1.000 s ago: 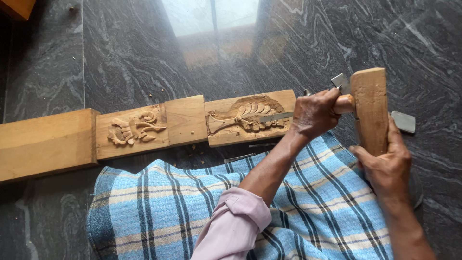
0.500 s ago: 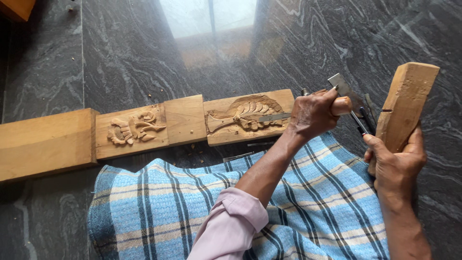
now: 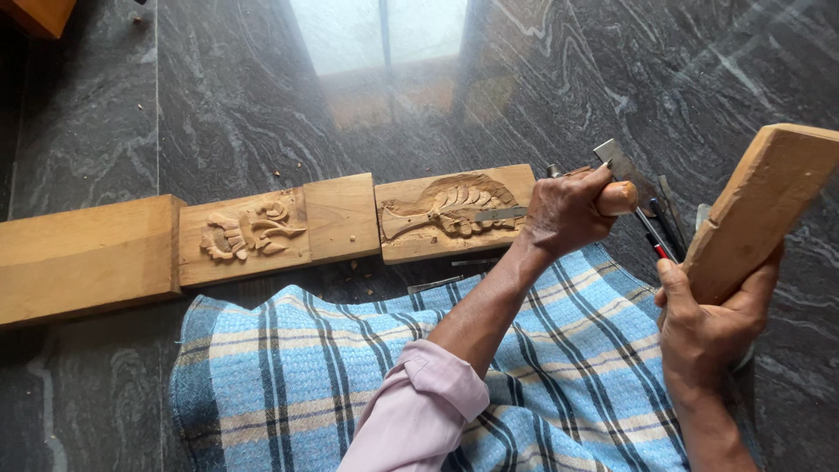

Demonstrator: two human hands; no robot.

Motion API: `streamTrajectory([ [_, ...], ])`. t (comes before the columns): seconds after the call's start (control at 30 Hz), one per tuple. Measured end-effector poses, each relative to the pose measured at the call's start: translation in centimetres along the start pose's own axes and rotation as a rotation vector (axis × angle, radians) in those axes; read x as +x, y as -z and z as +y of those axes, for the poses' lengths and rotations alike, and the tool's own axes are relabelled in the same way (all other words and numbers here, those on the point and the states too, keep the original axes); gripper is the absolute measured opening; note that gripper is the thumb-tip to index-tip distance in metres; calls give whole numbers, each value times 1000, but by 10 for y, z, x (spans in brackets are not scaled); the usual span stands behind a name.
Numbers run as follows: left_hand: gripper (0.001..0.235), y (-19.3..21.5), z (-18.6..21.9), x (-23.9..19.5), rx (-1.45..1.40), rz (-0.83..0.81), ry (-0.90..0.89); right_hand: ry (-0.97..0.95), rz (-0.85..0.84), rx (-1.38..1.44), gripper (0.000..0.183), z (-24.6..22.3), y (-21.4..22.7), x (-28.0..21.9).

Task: The person carves a wooden plank using a chisel and a wooden mallet. They repeatedly strike the chisel to shape a floral design on the wood, which rests on a plaid cloth on the floor.

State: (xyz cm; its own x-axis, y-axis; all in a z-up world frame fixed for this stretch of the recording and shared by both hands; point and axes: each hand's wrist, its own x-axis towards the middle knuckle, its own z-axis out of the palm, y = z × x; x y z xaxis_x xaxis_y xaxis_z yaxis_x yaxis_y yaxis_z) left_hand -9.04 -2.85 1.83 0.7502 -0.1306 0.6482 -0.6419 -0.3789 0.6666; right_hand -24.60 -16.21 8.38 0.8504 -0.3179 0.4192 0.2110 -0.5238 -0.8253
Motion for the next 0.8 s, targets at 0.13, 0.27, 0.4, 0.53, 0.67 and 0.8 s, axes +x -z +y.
streamTrajectory([
  [0.13,14,-3,-2,-1,23,-15,-8,-89,42,-81,77,0,-10,0],
  [0.27,21,-6,-5,-3,37,2,-35,-103,-128,-265,85,-2,-14,3],
  [0.4,18,-6,-7,-2,57,-27,-5,-206,-87,-102,71,-9,-16,7],
  [0.53,20,-10,-8,0,65,3,24,-342,-167,-247,82,-15,-19,9],
  [0.67,21,-13,-13,1,86,-35,63,-256,-84,-26,73,-19,-21,16],
  [0.8,18,-25,-18,1,73,-42,82,-333,-164,-96,70,-17,-20,18],
])
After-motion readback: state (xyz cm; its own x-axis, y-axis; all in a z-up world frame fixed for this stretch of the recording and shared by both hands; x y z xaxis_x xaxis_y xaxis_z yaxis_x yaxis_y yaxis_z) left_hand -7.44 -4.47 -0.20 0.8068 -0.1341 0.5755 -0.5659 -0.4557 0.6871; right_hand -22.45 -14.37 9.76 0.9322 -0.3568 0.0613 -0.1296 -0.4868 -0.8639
